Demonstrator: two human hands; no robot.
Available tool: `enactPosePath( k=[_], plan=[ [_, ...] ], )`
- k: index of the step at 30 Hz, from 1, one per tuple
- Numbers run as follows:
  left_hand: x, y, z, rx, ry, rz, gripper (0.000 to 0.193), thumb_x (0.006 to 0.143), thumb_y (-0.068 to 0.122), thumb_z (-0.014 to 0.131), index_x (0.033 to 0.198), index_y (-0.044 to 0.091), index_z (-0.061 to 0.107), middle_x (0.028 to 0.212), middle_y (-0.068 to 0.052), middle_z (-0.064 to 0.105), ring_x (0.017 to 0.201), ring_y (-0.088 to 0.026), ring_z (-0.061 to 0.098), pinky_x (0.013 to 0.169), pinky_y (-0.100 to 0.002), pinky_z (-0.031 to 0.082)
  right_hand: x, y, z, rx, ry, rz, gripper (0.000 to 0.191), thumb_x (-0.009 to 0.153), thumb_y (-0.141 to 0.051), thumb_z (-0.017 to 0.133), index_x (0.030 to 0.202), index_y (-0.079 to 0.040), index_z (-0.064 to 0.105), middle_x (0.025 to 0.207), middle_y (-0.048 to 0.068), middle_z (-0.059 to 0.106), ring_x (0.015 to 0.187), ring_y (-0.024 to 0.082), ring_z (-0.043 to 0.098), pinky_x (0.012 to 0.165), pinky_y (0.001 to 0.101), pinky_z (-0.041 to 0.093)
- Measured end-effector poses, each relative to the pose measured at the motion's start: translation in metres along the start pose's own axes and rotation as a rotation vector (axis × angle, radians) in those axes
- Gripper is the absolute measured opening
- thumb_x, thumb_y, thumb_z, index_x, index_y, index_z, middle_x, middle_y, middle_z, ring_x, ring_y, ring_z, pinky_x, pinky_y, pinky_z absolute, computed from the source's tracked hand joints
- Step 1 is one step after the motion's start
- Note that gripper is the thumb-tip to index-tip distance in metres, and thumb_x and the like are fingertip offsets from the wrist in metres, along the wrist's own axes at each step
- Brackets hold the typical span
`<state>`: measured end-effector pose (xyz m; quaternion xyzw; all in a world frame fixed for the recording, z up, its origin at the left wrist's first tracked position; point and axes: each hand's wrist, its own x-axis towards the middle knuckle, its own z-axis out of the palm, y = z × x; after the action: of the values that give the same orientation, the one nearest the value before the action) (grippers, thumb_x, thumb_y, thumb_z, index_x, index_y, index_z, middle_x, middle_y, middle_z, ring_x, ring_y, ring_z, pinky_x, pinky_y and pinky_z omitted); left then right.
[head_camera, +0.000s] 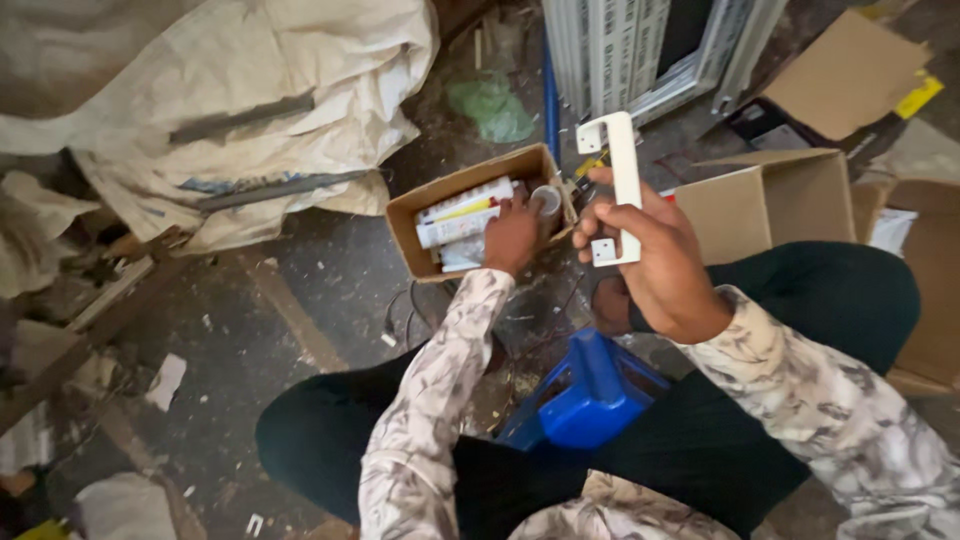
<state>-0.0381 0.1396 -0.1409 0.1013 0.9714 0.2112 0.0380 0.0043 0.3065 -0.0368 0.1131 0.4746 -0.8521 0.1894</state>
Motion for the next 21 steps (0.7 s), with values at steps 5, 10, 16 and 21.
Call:
enactPosePath(
  k=[5,10,16,21],
  plan=[
    [0.006,0.000,0.007,-0.057,-0.031,0.023,0.026,0.090,0.033,0.069,0.101,0.010,0.070,0.110,-0.014,0.070,0.100,-0.036,0.068,0.075,-0.052,0.056,0.019,-0.002,-0.003,-0.014,0.010,-0.050,0.040,0.101,-0.010,0.055,0.139,0.000,0.051,0.093,0.007,0.062,0.086,0.019,0.065,0.076,0.0344,0.053],
    [-0.003,-0.028,-0.038,-0.026,0.106,0.345,0.023,0.087,0.028,0.072,0.100,0.009,0.070,0.113,-0.017,0.068,0.099,-0.037,0.067,0.075,-0.051,0.055,0.025,0.007,-0.013,-0.136,0.041,-0.030,0.035,0.100,-0.012,0.058,0.133,-0.001,0.055,0.092,0.006,0.064,0.086,0.017,0.066,0.077,0.0328,0.054],
    [-0.057,-0.005,-0.126,-0.268,0.491,0.404,0.030,0.084,0.019,0.086,0.097,0.007,0.063,0.121,-0.018,0.067,0.103,-0.036,0.069,0.078,-0.042,0.058,0.022,0.034,-0.006,-0.461,-0.129,-0.345,0.042,0.093,-0.011,0.078,0.123,-0.001,0.051,0.112,0.007,0.061,0.105,0.017,0.061,0.091,0.0311,0.050],
    [-0.093,0.007,-0.137,-0.555,0.667,0.215,0.038,0.080,0.015,0.094,0.095,0.007,0.060,0.114,-0.016,0.069,0.096,-0.030,0.075,0.077,-0.034,0.060,0.010,0.050,0.012,-1.013,-0.114,-0.629,0.082,0.068,-0.020,0.094,0.133,0.001,0.049,0.121,0.014,0.053,0.100,0.026,0.053,0.092,0.0359,0.046]
  ],
)
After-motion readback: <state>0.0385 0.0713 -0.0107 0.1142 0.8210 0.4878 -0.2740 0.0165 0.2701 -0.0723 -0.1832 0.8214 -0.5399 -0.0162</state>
